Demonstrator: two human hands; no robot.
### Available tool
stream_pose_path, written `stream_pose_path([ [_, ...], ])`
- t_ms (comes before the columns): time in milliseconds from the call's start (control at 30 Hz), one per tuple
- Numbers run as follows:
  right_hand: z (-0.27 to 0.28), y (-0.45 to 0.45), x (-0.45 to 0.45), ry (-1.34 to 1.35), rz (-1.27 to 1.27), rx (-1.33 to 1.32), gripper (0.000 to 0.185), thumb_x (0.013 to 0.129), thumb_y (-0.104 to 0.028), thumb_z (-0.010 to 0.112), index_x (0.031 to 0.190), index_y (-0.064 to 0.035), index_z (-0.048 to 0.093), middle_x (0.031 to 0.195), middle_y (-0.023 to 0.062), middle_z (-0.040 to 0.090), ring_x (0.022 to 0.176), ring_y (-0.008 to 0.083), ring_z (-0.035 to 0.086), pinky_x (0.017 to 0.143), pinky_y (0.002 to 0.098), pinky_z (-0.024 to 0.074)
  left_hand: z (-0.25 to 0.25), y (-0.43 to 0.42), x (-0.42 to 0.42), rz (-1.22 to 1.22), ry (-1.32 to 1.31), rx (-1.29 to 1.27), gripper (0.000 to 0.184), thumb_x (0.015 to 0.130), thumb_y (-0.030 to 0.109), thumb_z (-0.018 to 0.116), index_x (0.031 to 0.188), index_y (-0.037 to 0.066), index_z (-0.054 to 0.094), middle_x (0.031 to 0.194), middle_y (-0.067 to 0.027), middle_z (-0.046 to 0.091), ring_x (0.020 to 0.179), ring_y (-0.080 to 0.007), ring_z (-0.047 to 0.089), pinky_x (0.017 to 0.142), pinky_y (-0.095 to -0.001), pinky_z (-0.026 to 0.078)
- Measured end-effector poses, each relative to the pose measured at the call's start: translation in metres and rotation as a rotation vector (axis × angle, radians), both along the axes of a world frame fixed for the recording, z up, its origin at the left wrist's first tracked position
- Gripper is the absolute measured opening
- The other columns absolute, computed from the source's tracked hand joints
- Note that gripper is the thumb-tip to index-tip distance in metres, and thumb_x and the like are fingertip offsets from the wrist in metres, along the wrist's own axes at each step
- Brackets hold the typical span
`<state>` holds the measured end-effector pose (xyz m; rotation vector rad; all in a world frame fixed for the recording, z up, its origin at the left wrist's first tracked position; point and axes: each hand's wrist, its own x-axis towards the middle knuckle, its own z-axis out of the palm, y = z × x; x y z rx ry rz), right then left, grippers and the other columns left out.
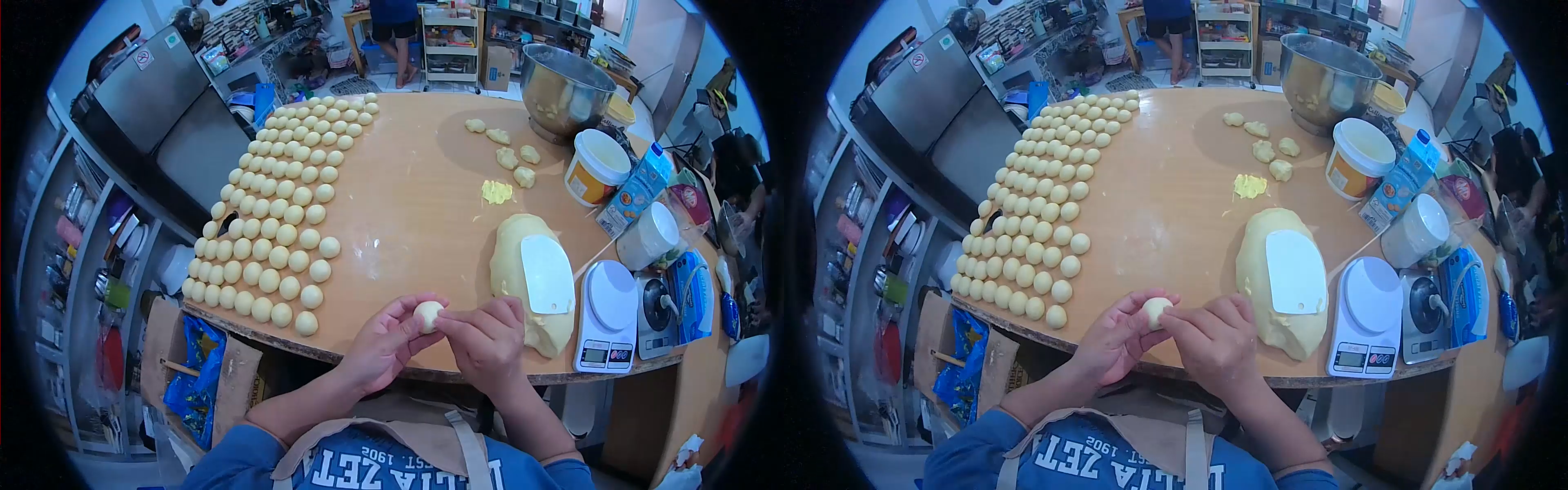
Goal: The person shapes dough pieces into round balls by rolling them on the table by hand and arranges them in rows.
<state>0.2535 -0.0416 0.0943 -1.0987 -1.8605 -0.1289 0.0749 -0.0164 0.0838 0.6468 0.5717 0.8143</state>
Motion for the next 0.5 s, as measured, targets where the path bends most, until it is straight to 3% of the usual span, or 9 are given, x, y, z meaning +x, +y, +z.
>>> stream_pose_path([
  [133, 0.008, 0.0, -0.001, 0.165, -0.064, -0.105, 0.02, 0.066, -0.007, 0.073, 0.084, -0.0142, 0.071, 0.073, -0.0038, 0.064, 0.066, 0.0163, 0.052, 0.066, 0.0334, 0.0374, 0.007, 0.002, -0.003, -0.013, 0.083, 0.109, 0.035, 0.098, 0.01, 0.051, 0.131, 0.002, 0.045, 0.135, -0.0139, 0.049, 0.119, -0.0215, 0.055, 0.104, -0.0377, 0.045],
  [233, 0.002, 0.008, 0.005, 0.152, 0.095, -0.164, 0.018, 0.068, -0.009, 0.074, 0.084, -0.0163, 0.072, 0.07, -0.0047, 0.062, 0.067, 0.0178, 0.052, 0.068, 0.0336, 0.0371, 0.007, 0.007, -0.006, -0.054, 0.125, 0.175, 0.035, 0.097, 0.008, 0.051, 0.131, 0.002, 0.046, 0.135, -0.0136, 0.049, 0.118, -0.0215, 0.055, 0.104, -0.0373, 0.045],
  [333, -0.001, 0.011, 0.012, 0.12, 0.152, -0.195, 0.021, 0.07, -0.012, 0.075, 0.09, -0.0172, 0.072, 0.084, -0.0017, 0.066, 0.075, 0.0205, 0.056, 0.073, 0.0344, 0.0395, 0.005, 0.013, -0.007, -0.065, 0.087, 0.101, 0.035, 0.096, 0.007, 0.052, 0.13, 0.001, 0.046, 0.133, -0.0129, 0.05, 0.118, -0.0208, 0.055, 0.103, -0.0364, 0.046],
  [433, 0.015, 0.019, 0.014, 0.111, 0.098, 0.001, 0.027, 0.073, -0.015, 0.075, 0.099, -0.0169, 0.071, 0.1, 0.0023, 0.066, 0.086, 0.0233, 0.058, 0.079, 0.0355, 0.0418, 0.002, 0.033, -0.015, 0.03, 0.1, 0.122, 0.035, 0.095, 0.01, 0.057, 0.127, 0.002, 0.049, 0.128, -0.0099, 0.055, 0.114, -0.0185, 0.057, 0.099, -0.0327, 0.048],
  [500, 0.01, 0.024, 0.021, 0.133, 0.111, 0.018, 0.032, 0.074, -0.016, 0.075, 0.105, -0.0166, 0.069, 0.106, 0.0039, 0.065, 0.091, 0.024, 0.058, 0.08, 0.036, 0.0427, -0.001, 0.068, -0.03, 0.122, 0.423, 0.408, 0.035, 0.093, 0.009, 0.059, 0.126, 0.002, 0.05, 0.124, -0.0086, 0.057, 0.111, -0.0178, 0.058, 0.093, -0.0316, 0.051],
])
